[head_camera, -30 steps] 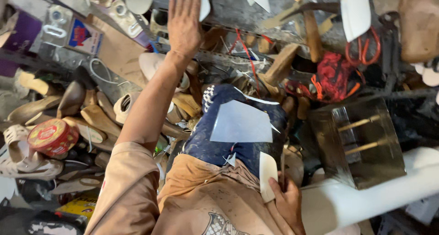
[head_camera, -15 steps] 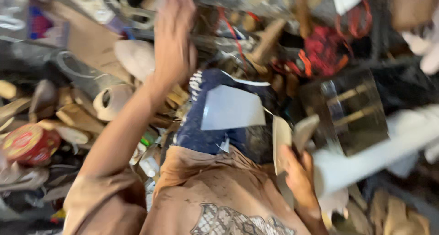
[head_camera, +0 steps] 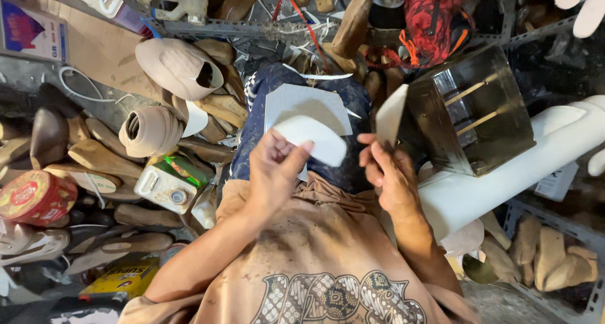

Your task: The person uses a knife to cut along the edges of a white leather template placed on a blue leather piece while sitting at a low workspace.

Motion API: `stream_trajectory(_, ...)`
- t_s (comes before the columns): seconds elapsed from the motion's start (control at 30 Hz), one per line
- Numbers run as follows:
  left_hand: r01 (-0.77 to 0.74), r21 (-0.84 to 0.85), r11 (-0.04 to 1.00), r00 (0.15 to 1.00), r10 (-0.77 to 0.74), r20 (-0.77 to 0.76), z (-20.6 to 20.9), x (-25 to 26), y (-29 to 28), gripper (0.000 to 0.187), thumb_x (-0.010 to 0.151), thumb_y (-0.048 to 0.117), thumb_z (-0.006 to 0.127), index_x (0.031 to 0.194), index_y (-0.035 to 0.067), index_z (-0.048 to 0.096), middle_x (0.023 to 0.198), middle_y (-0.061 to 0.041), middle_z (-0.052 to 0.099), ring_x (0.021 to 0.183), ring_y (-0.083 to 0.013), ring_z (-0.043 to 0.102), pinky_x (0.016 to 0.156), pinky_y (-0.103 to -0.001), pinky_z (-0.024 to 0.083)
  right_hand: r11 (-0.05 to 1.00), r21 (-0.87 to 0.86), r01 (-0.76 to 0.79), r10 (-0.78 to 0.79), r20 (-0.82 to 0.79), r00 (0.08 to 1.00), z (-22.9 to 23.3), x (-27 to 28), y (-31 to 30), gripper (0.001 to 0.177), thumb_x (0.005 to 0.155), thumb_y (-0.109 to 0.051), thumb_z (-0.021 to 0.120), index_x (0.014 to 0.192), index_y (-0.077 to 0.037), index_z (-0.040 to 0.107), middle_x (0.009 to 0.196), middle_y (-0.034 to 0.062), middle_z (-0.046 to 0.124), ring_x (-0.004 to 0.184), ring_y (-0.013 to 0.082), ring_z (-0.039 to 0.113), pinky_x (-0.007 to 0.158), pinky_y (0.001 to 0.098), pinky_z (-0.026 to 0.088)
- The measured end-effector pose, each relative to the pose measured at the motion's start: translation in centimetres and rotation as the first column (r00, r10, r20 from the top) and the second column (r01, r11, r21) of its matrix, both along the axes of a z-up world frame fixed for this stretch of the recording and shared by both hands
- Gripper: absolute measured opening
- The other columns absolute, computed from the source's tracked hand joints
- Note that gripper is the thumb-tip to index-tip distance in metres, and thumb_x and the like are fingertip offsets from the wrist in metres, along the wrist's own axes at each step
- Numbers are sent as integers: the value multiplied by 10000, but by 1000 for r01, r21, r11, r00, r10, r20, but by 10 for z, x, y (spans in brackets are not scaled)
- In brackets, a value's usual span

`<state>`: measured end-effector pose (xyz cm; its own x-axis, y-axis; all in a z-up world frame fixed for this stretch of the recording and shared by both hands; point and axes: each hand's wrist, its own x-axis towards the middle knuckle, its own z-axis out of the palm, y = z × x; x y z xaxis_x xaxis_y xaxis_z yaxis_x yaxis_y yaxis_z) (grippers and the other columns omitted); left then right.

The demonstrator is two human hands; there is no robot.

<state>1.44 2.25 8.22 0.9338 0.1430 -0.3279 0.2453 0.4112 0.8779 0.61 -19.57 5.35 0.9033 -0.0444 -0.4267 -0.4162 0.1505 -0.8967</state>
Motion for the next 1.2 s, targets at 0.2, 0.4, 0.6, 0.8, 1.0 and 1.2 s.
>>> stream_trajectory(0.2, -377, -391, 840, 802, 85, -591, -38, -1, -18, 235, 916, 115, 778, 957, 6, 574, 980, -122, 741, 996, -281, 769, 955, -426, 590, 988, -102, 118, -123, -40, 992, -14, -17, -14, 340, 1032, -145, 575, 1307, 48, 629, 778, 53, 560, 474, 27, 385, 442, 176, 333)
stream_trajectory(0.4, 108, -615, 781, 762, -462, -453, 6, -51, -21, 471, 1009, 187, 495, 1427, -27, 534, 1208, -272, 717, 1035, -335, 743, 871, -425, 612, 817, -577, -17, 49, 40, 998, 17, -25, -8, 283, 1102, -279, 481, 989, -87, 656, 560, 36, 473, 495, 147, 459, 509, 249, 387)
stream_trajectory(0.6, 200, 978, -64, 690, -700, -187, -37, -8, -26, 542, 1019, 366, 581, 1481, 85, 544, 1576, -138, 476, 1495, -387, 340, 1191, -646, 259, 633, -774, 29, 213, 210, 954, -13, -36, -19, 490, 1072, -165, 487, 1542, -33, 433, 1035, 210, 642, 654, 234, 622, 647, 385, 526)
stream_trajectory(0.8, 12, 997, -80, 788, -613, -59, -75, -6, -27, 641, 1048, 305, 564, 1605, 66, 359, 1654, -201, 305, 1546, -416, 178, 1190, -674, 68, 511, -859, -43, 416, 202, 887, -1, -20, -3, 530, 1007, -117, 611, 1527, -86, 511, 1417, 183, 610, 1269, 366, 597, 1057, 465, 478)
stream_trajectory(1.0, -136, 986, -92, 794, -605, 53, -83, -9, -25, 560, 1040, 230, 537, 1573, 88, 439, 1610, -214, 378, 1515, -430, 267, 1176, -689, 129, 397, -918, -10, 497, 206, 843, -26, -17, 7, 397, 1059, -318, 571, 1426, -177, 623, 1212, 76, 687, 1111, 288, 691, 909, 402, 563)
stream_trajectory(1.2, -191, 979, -66, 798, -592, 116, -91, -10, -25, 511, 1024, 169, 498, 1530, 97, 505, 1593, -203, 415, 1493, -425, 331, 1175, -686, 176, 369, -928, -49, 508, 157, 847, -26, -12, 15, 372, 1070, -307, 566, 1427, -214, 616, 1209, 73, 706, 1050, 300, 708, 840, 428, 585)
